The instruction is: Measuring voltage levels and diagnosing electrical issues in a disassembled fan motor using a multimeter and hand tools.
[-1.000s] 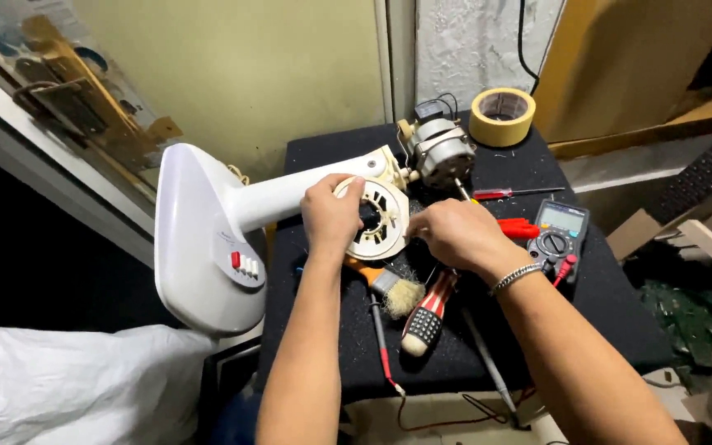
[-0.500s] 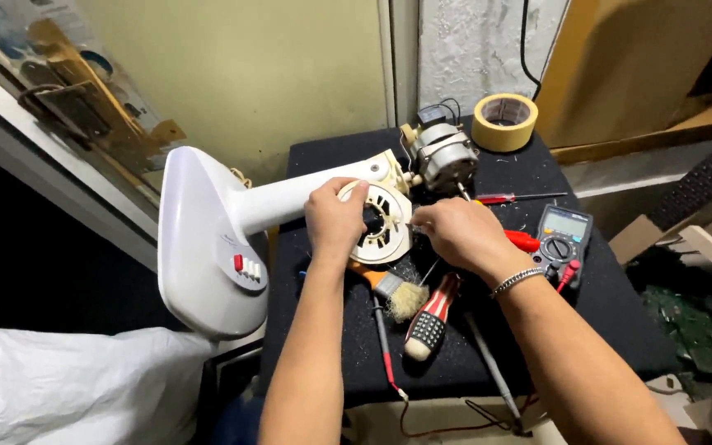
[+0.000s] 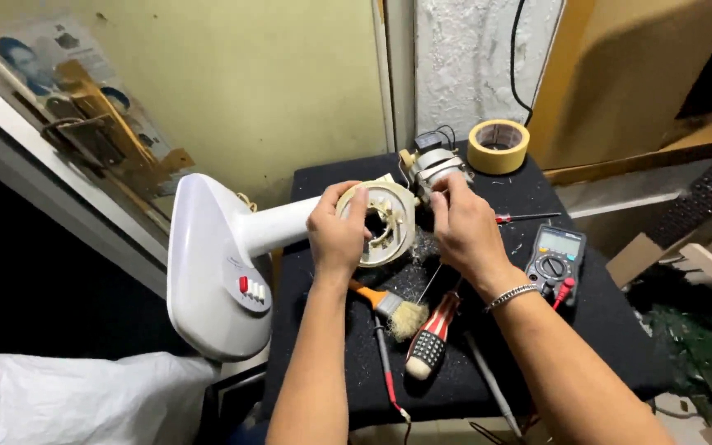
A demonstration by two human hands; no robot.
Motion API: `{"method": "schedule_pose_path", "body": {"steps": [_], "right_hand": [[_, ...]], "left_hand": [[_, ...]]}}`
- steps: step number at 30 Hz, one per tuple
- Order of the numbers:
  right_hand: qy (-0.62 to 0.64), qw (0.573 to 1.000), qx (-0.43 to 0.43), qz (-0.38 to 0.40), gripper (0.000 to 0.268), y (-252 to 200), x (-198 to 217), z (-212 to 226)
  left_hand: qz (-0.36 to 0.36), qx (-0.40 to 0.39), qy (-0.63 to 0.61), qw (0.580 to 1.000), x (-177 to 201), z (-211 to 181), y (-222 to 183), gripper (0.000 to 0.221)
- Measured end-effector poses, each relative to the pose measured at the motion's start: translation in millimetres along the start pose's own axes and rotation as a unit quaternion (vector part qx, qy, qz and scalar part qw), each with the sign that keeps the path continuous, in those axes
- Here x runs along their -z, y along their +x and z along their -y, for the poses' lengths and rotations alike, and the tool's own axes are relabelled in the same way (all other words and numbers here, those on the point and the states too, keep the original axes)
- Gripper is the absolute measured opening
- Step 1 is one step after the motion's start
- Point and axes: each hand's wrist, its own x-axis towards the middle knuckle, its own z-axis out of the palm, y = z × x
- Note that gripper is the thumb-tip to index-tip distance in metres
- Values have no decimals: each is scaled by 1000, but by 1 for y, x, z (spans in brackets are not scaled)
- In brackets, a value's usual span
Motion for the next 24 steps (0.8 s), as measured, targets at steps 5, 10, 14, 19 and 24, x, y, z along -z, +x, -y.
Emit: {"method": "schedule_pose_path", "body": {"steps": [5,10,14,19,24], "right_hand": [[22,999,1,-42,14,0,-3,-5],[24,999,-8,-29,16,3,-9,-12],[-97,994,31,29,21,1,-15,-19],[-138,982,37,121,25,-5,-12,-10],[-145,977,31,150,27,-1,-20,-15]], "left_hand": [[89,-52,133,986,-2,10,-2,16],[87,-35,157,983,-1,21,3,17],[84,-10,151,985,-3,28,6,17],[101,62,108,987,-5,14,1,28],[92,44,115,988,-11,33,6,30]]}}
